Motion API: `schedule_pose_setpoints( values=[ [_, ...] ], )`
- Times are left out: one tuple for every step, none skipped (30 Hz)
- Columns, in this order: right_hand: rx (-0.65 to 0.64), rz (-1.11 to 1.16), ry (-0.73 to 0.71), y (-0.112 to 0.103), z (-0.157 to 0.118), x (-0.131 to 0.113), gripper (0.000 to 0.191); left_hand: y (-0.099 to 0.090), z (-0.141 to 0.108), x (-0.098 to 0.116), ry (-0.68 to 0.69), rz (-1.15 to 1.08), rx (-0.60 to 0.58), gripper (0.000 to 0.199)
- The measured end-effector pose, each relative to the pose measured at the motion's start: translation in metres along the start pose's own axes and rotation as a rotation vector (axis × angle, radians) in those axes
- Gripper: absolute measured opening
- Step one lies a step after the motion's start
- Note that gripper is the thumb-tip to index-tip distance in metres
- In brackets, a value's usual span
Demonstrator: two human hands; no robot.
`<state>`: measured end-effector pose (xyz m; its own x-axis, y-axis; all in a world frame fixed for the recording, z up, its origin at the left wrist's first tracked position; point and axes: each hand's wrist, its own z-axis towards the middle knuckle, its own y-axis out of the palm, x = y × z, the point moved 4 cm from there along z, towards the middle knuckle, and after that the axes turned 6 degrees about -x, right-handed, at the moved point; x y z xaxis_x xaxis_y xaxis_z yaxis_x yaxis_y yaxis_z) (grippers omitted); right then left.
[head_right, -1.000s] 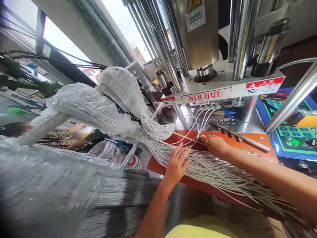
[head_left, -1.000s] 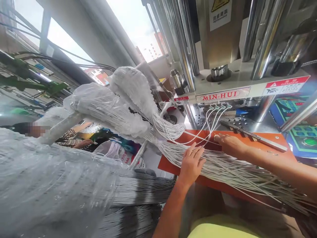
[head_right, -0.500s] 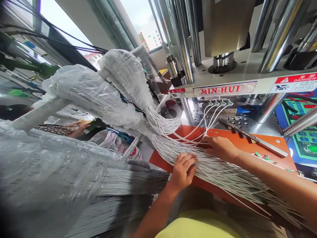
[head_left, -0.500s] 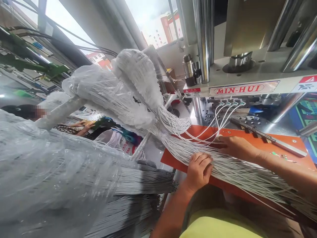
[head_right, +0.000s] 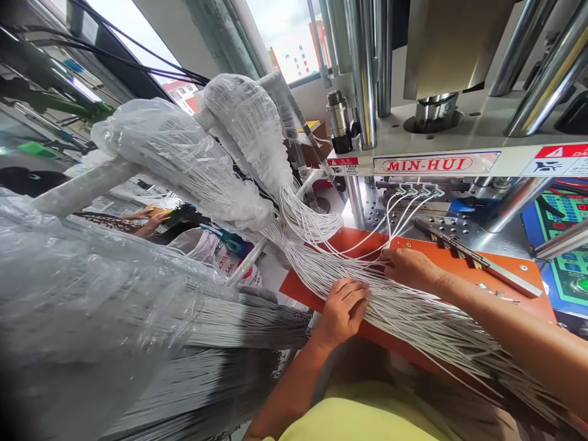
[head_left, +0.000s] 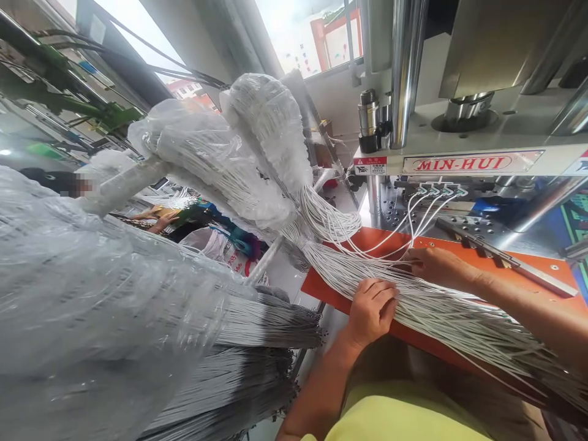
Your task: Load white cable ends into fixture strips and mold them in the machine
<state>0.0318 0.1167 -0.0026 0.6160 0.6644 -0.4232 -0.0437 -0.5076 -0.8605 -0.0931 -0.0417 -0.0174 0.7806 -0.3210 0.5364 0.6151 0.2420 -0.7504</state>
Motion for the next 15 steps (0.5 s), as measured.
schedule_pose_setpoints(
  values=[
    [0.005,-0.017,0.002,0.0,0.0,-0.003,0.021,0.0,0.0,0.001,0.001,0.001,0.0,0.025],
    [0.015,-0.039,-0.004,0.001,0.0,-0.005,0.019,-0.001,0.001,0.001,0.001,0.002,0.0,0.025],
    [0.027,-0.062,-0.014,0.002,0.0,-0.007,0.018,-0.001,0.001,0.002,0.0,0.004,-0.002,0.024],
    [0.042,-0.084,-0.027,0.002,0.001,-0.009,0.016,-0.001,0.001,0.003,-0.001,0.007,-0.002,0.024],
    [0.058,-0.098,-0.041,0.004,0.001,-0.01,0.015,-0.001,0.002,0.003,-0.001,0.009,-0.003,0.024],
    [0.074,-0.106,-0.057,0.005,0.002,-0.011,0.015,-0.001,0.002,0.003,0.0,0.012,-0.003,0.024],
    [0.085,-0.11,-0.069,0.007,0.002,-0.011,0.014,-0.001,0.002,0.003,0.002,0.016,-0.002,0.024],
    [0.096,-0.112,-0.074,0.008,0.003,-0.01,0.014,0.0,0.002,0.003,0.003,0.019,0.0,0.024],
    [0.105,-0.112,-0.073,0.008,0.004,-0.008,0.014,0.0,0.001,0.002,0.006,0.023,0.003,0.024],
    [0.112,-0.11,-0.077,0.008,0.004,-0.007,0.014,0.001,0.0,0.002,0.008,0.025,0.007,0.024],
    [0.118,-0.102,-0.09,0.006,0.004,-0.006,0.013,0.001,-0.001,0.002,0.01,0.024,0.01,0.024],
    [0.122,-0.079,-0.107,0.002,0.002,-0.006,0.012,0.001,-0.002,0.002,0.017,0.02,0.014,0.024],
    [0.126,-0.04,-0.122,-0.004,-0.001,-0.007,0.01,0.0,-0.002,0.004,0.026,0.016,0.032,0.024],
    [0.124,0.016,-0.14,-0.011,-0.005,-0.009,0.011,-0.004,-0.001,0.006,0.031,0.018,0.069,0.024],
    [0.113,0.092,-0.162,-0.019,-0.01,-0.014,0.012,-0.009,0.001,0.009,0.035,0.033,0.126,0.026]
  ],
)
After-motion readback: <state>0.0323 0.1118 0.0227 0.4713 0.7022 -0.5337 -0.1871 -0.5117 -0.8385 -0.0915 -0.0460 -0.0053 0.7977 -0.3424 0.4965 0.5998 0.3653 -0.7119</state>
